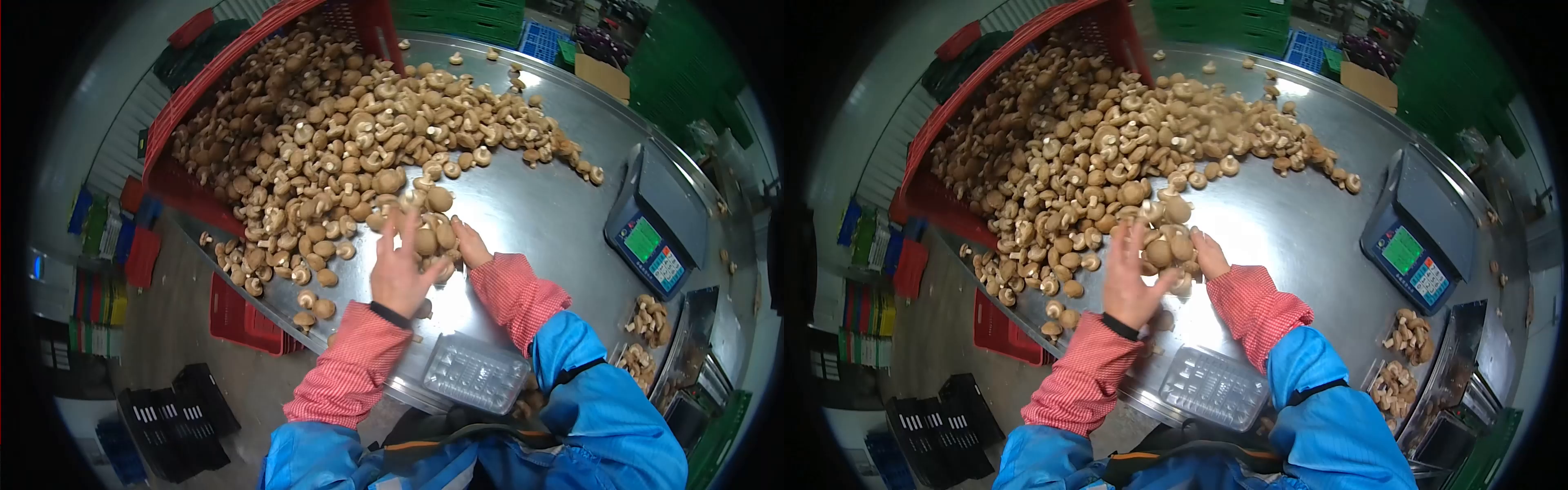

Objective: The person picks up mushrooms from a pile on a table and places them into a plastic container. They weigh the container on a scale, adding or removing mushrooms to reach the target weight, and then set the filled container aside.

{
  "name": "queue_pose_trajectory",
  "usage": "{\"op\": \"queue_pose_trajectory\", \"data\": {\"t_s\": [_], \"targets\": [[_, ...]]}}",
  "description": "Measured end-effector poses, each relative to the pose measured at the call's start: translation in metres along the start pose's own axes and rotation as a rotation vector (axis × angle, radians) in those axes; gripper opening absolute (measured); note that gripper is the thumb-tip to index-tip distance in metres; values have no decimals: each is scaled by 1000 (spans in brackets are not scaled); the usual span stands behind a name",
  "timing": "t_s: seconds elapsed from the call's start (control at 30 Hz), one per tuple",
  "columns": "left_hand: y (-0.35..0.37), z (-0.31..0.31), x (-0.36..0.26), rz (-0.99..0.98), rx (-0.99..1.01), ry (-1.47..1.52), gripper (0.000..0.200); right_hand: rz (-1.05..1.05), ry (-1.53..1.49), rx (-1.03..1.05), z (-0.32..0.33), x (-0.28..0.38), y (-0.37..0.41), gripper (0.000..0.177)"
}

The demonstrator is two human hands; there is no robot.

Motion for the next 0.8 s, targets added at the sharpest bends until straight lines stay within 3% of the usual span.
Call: {"op": "queue_pose_trajectory", "data": {"t_s": [0.03, 0.1, 0.2, 0.3, 0.37, 0.4, 0.43, 0.5, 0.6, 0.67, 0.73, 0.8], "targets": [[0, 10, 1, -68, -121, 18, 87, 25, -21, -21, 5, 11, 10, 48], [-3, 23, 10, 13, -219, 63, 78, 19, -21, -100, 20, 27, 30, 47], [-10, -16, 43, 281, -249, 463, 72, 29, -1, -198, 51, 40, 53, 45], [-22, -102, 40, 480, 6, 864, 71, 139, 21, -313, 92, 42, 68, 43], [-37, -123, -4, 595, 198, 897, 58, 206, 76, -430, 117, 54, 85, 43], [-49, -136, -16, 501, 133, 788, 54, 345, 141, -540, 129, 68, 96, 43], [-52, -150, -32, 409, 130, 722, 44, 355, 145, -554, 143, 78, 104, 43], [-68, -182, -52, 291, 261, 636, 32, 371, 152, -590, 177, 97, 123, 43], [-94, -223, -105, 262, 395, 747, 33, 393, 211, -689, 243, 117, 138, 44], [-120, -249, -149, 134, 459, 687, 34, 293, 243, -733, 276, 148, 162, 42], [-146, -280, -191, -47, 435, 644, 34, 353, 312, -744, 332, 167, 167, 39], [-164, -306, -239, -56, 551, 635, 34, 342, 370, -770, 378, 186, 180, 36]]}}
Point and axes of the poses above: each hand's wrist, its own y-axis away from the middle knuckle, its own z-axis out of the back of the hand, x = y × z, the point moved 5 cm from there along -y, towards the middle knuckle, and after that the axes turned 9 degrees about y, right-handed, at the moved point
